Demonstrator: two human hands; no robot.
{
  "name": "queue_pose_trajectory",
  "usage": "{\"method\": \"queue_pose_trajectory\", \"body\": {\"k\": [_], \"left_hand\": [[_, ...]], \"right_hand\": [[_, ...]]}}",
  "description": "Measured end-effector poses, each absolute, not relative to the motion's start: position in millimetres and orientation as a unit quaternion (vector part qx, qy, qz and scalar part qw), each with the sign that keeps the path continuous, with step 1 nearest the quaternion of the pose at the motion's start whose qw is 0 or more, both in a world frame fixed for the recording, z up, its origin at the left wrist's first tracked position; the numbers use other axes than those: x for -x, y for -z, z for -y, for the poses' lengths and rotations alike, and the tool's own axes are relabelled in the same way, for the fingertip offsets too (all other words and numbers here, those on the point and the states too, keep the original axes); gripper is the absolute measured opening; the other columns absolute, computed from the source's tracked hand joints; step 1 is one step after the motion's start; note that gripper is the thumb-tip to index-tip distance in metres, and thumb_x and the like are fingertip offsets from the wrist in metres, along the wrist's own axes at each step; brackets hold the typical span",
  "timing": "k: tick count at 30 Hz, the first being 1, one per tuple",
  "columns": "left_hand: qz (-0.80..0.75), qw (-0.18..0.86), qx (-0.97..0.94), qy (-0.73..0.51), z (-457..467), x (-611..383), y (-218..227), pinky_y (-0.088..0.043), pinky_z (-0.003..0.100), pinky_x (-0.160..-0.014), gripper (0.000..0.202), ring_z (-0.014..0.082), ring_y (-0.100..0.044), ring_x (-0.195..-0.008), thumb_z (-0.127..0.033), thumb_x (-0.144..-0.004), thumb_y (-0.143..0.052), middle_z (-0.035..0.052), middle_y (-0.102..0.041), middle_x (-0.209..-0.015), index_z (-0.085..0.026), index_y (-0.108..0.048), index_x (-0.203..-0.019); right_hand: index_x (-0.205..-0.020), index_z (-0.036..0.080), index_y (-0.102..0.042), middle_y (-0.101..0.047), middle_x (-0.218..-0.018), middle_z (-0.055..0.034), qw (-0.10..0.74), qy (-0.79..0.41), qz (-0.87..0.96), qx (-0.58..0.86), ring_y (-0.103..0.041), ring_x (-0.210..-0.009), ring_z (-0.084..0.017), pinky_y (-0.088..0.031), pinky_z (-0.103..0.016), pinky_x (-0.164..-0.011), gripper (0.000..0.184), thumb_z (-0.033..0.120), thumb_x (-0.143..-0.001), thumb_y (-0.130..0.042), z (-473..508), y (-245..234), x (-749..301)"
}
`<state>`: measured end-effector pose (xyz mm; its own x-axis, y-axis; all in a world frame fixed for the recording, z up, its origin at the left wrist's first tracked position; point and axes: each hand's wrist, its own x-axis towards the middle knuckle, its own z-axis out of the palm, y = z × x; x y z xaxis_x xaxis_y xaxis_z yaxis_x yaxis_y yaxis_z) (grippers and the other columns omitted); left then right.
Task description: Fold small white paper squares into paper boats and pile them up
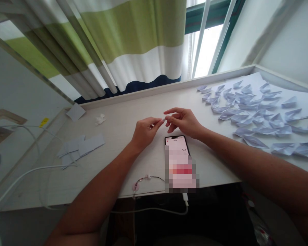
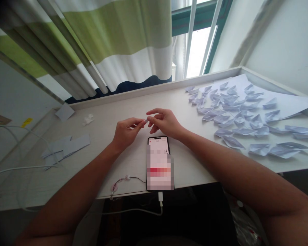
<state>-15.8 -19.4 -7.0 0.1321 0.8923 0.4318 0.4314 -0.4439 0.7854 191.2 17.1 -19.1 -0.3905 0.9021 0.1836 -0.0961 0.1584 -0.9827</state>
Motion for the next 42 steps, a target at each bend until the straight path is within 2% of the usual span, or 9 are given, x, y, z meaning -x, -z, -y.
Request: {"method": "queue_pose_trajectory", "body": {"k": [6,11,16,22,27,31,34,38,42], "left_hand": [[-0.436,0.342,-0.699,-0.451,17,14,14,-0.064,0.032,-0.074,0.03,0.0229,-0.081,-0.089,-0.044,-0.093,-0.083,0.0103,-0.087,-0.1,-0.019,-0.086,-0.108],[-0.396,0.482,-0.633,-0.459,13,13,18,-0.065,0.031,-0.065,0.045,0.0247,-0.083,-0.086,-0.05,-0.087,-0.089,0.0116,-0.086,-0.094,-0.014,-0.077,-0.112],[-0.394,0.513,-0.609,-0.458,12,15,15,-0.067,0.033,-0.068,0.051,0.0246,-0.083,-0.086,-0.048,-0.083,-0.093,0.0105,-0.086,-0.092,-0.014,-0.077,-0.118],[-0.413,0.465,-0.641,-0.45,15,10,19,-0.067,0.032,-0.069,0.037,0.0205,-0.082,-0.076,-0.039,-0.093,-0.082,0.0091,-0.085,-0.089,-0.013,-0.08,-0.119],[-0.466,0.32,-0.675,-0.475,22,4,20,-0.068,0.032,-0.077,0.025,0.0199,-0.082,-0.079,-0.032,-0.098,-0.075,0.0067,-0.085,-0.088,-0.018,-0.082,-0.117],[-0.479,0.235,-0.714,-0.453,26,2,16,-0.066,0.032,-0.082,0.023,0.0201,-0.083,-0.083,-0.023,-0.096,-0.074,0.0063,-0.087,-0.094,-0.021,-0.081,-0.118],[-0.485,0.236,-0.717,-0.441,26,3,15,-0.066,0.032,-0.078,0.021,0.021,-0.083,-0.082,-0.021,-0.095,-0.074,0.0066,-0.086,-0.09,-0.02,-0.079,-0.116],[-0.501,0.235,-0.694,-0.461,25,3,17,-0.066,0.031,-0.075,0.014,0.0204,-0.082,-0.078,-0.022,-0.095,-0.072,0.006,-0.085,-0.087,-0.019,-0.079,-0.108],[-0.484,0.27,-0.639,-0.533,25,-2,17,-0.068,0.03,-0.075,0.011,0.0191,-0.083,-0.081,-0.02,-0.093,-0.072,0.0056,-0.085,-0.091,-0.019,-0.08,-0.102]], "right_hand": [[-0.098,0.018,-0.075,-0.077,-0.079,-0.003,0.448,-0.564,0.625,0.3,-0.077,-0.068,-0.018,-0.066,-0.032,-0.064,0.046,0.056,-0.082,-0.095,-20,22,-191],[-0.103,0.017,-0.078,-0.078,-0.078,-0.0035,0.444,-0.564,0.635,0.287,-0.076,-0.073,-0.018,-0.067,-0.036,-0.073,0.036,0.046,-0.088,-0.091,-17,20,-193],[-0.118,0.017,-0.082,-0.08,-0.083,-0.0039,0.442,-0.544,0.654,0.284,-0.077,-0.075,-0.019,-0.068,-0.039,-0.077,0.037,0.043,-0.092,-0.085,-16,21,-195],[-0.12,0.018,-0.081,-0.077,-0.076,-0.001,0.431,-0.414,0.729,0.335,-0.072,-0.069,-0.017,-0.061,-0.037,-0.071,0.032,0.035,-0.094,-0.073,-13,23,-191],[-0.103,0.019,-0.076,-0.073,-0.068,0.0012,0.409,-0.26,0.766,0.421,-0.068,-0.062,-0.017,-0.051,-0.034,-0.066,0.016,0.028,-0.09,-0.074,-5,14,-184],[-0.095,0.02,-0.073,-0.076,-0.071,-0.0003,0.396,-0.209,0.774,0.448,-0.071,-0.064,-0.018,-0.051,-0.034,-0.069,0.006,0.023,-0.091,-0.07,-2,12,-180],[-0.093,0.02,-0.073,-0.08,-0.078,-0.0032,0.384,-0.19,0.788,0.442,-0.074,-0.069,-0.02,-0.053,-0.034,-0.072,0.008,0.017,-0.092,-0.065,-2,14,-179],[-0.106,0.019,-0.073,-0.084,-0.091,-0.0075,0.369,-0.173,0.809,0.423,-0.08,-0.081,-0.024,-0.058,-0.037,-0.076,0.012,0.02,-0.096,-0.065,-1,16,-177],[-0.109,0.02,-0.072,-0.084,-0.091,-0.0074,0.389,-0.156,0.791,0.445,-0.08,-0.079,-0.026,-0.06,-0.039,-0.074,0.012,0.023,-0.097,-0.069,2,15,-173]]}}
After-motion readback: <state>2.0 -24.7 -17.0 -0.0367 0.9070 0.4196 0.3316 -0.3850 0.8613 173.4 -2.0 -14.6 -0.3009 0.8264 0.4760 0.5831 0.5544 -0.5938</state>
